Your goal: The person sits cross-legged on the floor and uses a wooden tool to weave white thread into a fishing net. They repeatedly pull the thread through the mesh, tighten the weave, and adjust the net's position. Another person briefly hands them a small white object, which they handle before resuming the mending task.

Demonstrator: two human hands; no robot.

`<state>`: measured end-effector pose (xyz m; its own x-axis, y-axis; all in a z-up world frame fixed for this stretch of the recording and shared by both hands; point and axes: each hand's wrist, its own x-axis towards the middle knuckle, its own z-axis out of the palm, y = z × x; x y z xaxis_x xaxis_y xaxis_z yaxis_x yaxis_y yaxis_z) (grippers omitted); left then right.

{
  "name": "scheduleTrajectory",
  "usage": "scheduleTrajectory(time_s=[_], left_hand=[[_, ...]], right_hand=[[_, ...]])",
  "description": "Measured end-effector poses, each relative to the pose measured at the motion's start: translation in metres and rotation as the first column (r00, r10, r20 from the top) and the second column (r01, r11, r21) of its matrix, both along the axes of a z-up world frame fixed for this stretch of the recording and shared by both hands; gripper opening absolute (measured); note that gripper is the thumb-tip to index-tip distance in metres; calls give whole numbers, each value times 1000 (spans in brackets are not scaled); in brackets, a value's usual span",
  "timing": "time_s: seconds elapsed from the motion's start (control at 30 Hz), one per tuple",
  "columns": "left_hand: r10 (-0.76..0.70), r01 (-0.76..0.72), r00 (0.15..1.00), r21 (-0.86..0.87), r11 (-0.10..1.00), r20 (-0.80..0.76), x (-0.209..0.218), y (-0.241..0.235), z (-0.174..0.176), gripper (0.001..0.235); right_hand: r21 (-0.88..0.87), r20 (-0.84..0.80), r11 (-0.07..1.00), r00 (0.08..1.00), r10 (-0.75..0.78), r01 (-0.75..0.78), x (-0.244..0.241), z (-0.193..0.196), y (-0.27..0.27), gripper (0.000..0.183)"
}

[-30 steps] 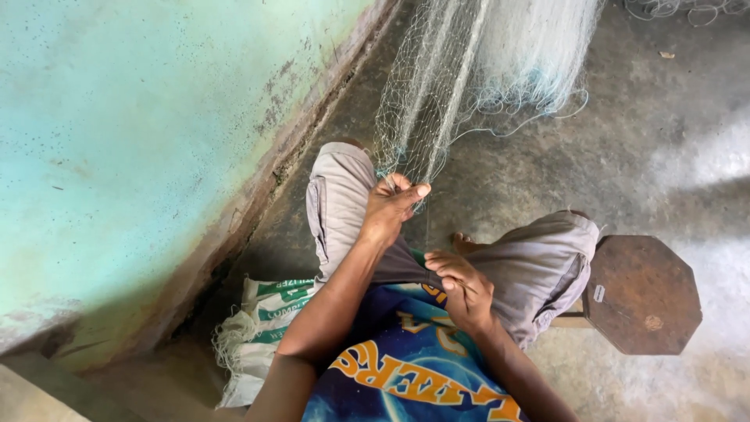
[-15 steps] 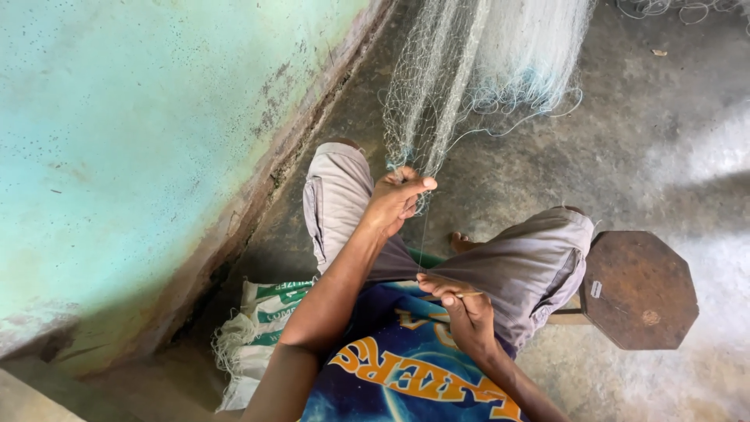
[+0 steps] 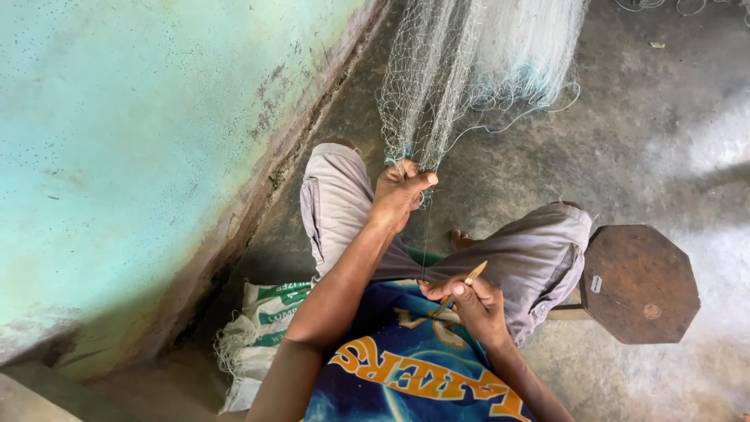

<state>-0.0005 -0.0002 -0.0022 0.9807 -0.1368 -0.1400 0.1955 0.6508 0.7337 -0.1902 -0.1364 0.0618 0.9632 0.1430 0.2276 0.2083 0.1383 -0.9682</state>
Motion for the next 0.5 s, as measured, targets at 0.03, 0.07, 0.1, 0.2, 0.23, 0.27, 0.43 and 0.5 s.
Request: scheduleTrajectory(time_s=[0.03,0.07,0.1,0.2,0.23,0.27,0.43,0.5], left_hand=[[0,0,1000,1,1000,1,-1,-2,-3,39],[26,-26,1000,9,1000,2,0,-4,-6,37],[52,-52,999,17,998,3,0,-6,-9,36],[10,-14,998,81,997,56,-1,4,-12,35],[5,-10,998,83,997,60,-4,11,5,35],[-9,3,997,78,997,80,-7,19,22,30],[-97,59,947,134,989,305,-9,26,28,26],[-48,-48,924,240,970,380,-9,22,24,30]], right_hand=[[1,1,1000,1000,0,0,1,-11,0,42],[140,43,990,999,2,-7,2,-23,0,35],[276,85,961,996,-3,-21,3,-34,0,29],[413,35,909,998,53,-62,13,-39,-25,43],[414,39,908,998,48,-60,17,-47,-42,43],[480,-9,876,999,-48,46,21,-55,-59,41],[642,-106,730,971,-217,233,37,-58,-106,29],[666,-123,702,965,-230,252,42,-54,-109,28]])
